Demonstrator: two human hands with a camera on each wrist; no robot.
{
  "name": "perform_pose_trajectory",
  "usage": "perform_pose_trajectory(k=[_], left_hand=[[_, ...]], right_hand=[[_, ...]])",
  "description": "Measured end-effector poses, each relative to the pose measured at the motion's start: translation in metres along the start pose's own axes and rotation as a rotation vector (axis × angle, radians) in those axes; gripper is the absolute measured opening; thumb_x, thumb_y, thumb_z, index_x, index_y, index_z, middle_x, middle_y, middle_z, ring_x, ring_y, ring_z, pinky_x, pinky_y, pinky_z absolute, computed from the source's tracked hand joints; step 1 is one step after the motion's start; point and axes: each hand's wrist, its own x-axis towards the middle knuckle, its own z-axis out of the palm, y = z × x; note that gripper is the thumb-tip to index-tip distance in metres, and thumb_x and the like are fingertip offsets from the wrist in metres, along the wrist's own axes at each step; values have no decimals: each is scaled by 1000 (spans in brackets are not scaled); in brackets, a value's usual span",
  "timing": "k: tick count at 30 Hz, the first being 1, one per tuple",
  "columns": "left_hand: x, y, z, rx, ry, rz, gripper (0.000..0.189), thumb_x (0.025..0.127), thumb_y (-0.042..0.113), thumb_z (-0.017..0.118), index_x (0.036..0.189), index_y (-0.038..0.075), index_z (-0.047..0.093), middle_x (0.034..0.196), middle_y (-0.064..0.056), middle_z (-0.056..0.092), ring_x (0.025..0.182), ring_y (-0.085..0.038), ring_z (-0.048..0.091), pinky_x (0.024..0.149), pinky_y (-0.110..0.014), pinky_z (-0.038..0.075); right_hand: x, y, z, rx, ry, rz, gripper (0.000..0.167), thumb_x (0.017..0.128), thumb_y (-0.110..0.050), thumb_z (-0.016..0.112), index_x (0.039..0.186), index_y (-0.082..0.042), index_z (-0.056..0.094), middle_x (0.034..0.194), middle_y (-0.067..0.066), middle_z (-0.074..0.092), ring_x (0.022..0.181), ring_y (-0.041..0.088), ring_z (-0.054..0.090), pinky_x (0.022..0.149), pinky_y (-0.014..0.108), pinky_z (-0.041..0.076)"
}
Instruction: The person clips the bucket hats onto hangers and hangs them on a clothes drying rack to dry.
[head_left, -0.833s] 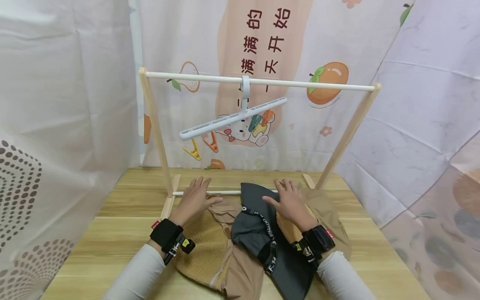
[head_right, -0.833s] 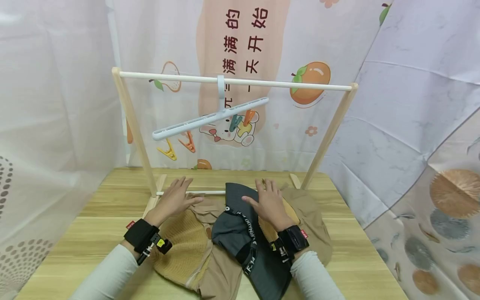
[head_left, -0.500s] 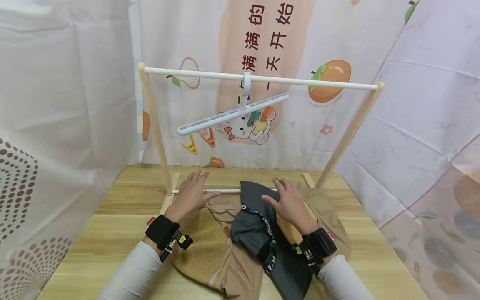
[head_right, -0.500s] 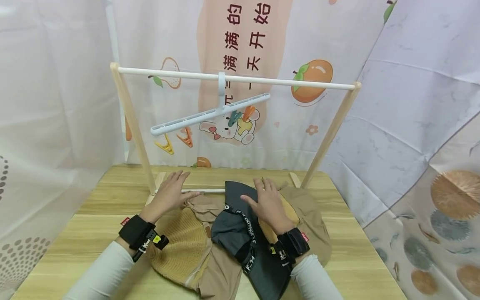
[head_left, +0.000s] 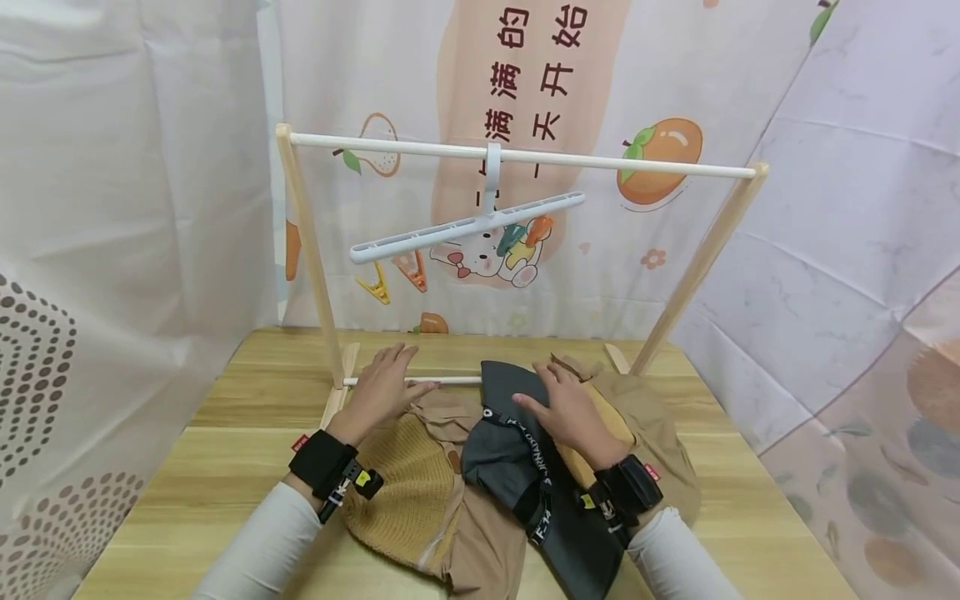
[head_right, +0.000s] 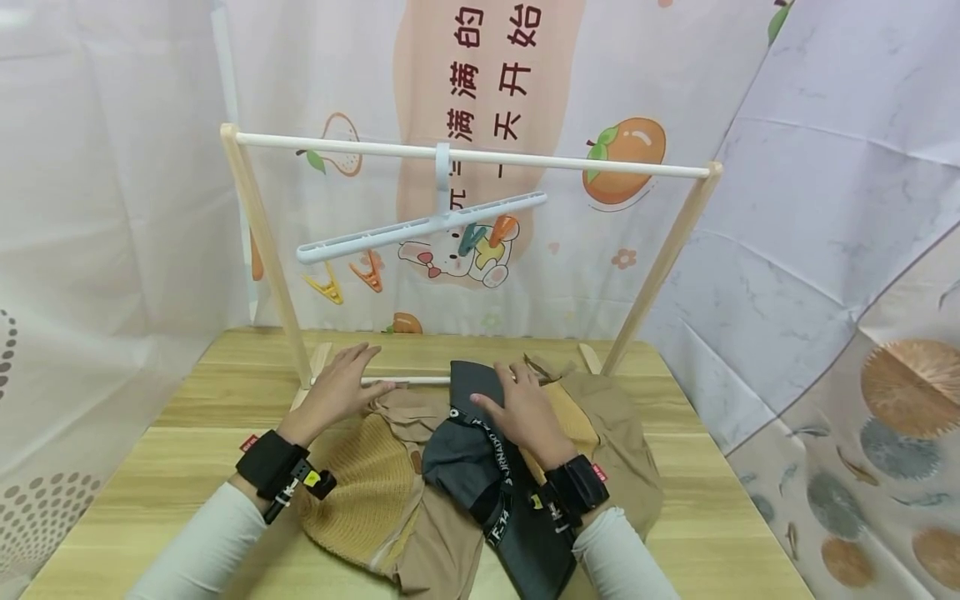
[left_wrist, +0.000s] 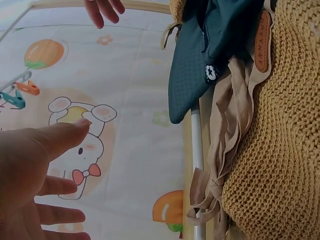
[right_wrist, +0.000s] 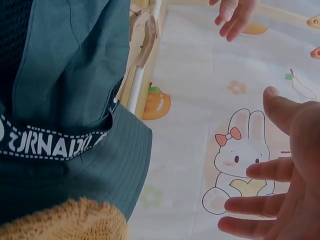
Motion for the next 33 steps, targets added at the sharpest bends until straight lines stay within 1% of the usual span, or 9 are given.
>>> perform_pose_trajectory(k=[4, 6, 11, 15, 17, 22, 26, 28, 33], left_hand=[[-1, -2, -2, 0, -5, 0, 75, 91, 48, 65, 146, 3, 42, 151, -28, 36, 137, -48, 37, 104, -63, 38], [-1, -4, -2, 3, -9, 3, 75, 91, 47, 64, 146, 3, 41, 151, -28, 36, 137, -48, 37, 104, -63, 38], [-1, -4, -4, -30, -11, 0, 74, 91, 44, 66, 147, 3, 40, 153, -27, 33, 140, -47, 34, 104, -64, 37], [-3, -3, -6, -47, -27, -6, 75, 91, 45, 66, 148, 3, 40, 154, -25, 32, 142, -45, 31, 105, -64, 37], [-3, -2, -6, -43, -32, -2, 75, 91, 46, 66, 147, 3, 40, 154, -25, 32, 142, -45, 32, 105, -64, 37], [-7, -1, -6, -54, -20, 7, 73, 91, 42, 66, 148, 4, 39, 154, -26, 33, 141, -45, 32, 106, -64, 36], [-9, -1, -6, -66, 13, 34, 69, 91, 36, 68, 147, 4, 41, 152, -27, 36, 139, -47, 35, 106, -63, 36], [-10, -1, -5, -61, 23, 45, 68, 91, 35, 68, 147, 4, 41, 150, -27, 39, 138, -47, 37, 106, -62, 38], [-12, -1, -3, -41, 30, 78, 63, 92, 30, 68, 144, 4, 46, 144, -24, 48, 132, -43, 46, 103, -57, 42]], right_hand=[[1, -6, 1, 12, -9, 9, 70, 95, -45, 58, 148, -4, 38, 148, 28, 38, 137, 48, 36, 103, 60, 39], [2, -8, 2, 23, 3, 5, 71, 95, -47, 58, 147, -3, 39, 146, 28, 40, 136, 47, 38, 102, 60, 40], [2, -14, 2, 56, 29, -28, 74, 95, -56, 52, 146, -3, 41, 144, 27, 42, 130, 46, 44, 98, 57, 43], [2, -18, 4, 80, -9, -5, 73, 95, -51, 56, 150, -7, 37, 147, 25, 40, 132, 44, 44, 100, 56, 43], [2, -19, 5, 71, -26, 8, 72, 95, -50, 57, 151, -10, 35, 148, 24, 40, 133, 44, 44, 101, 56, 43], [1, -22, 6, 72, -42, 14, 72, 94, -50, 57, 152, -13, 34, 150, 23, 39, 136, 42, 41, 102, 56, 43], [1, -26, 3, 81, -52, 14, 71, 95, -49, 57, 152, -14, 34, 150, 21, 39, 135, 40, 43, 102, 53, 44], [0, -28, 2, 85, -58, 13, 71, 95, -49, 57, 152, -14, 34, 150, 21, 39, 134, 39, 44, 101, 53, 44], [-2, -32, 2, 111, -63, 3, 70, 95, -45, 59, 151, -12, 35, 149, 21, 40, 132, 39, 46, 100, 54, 44]])
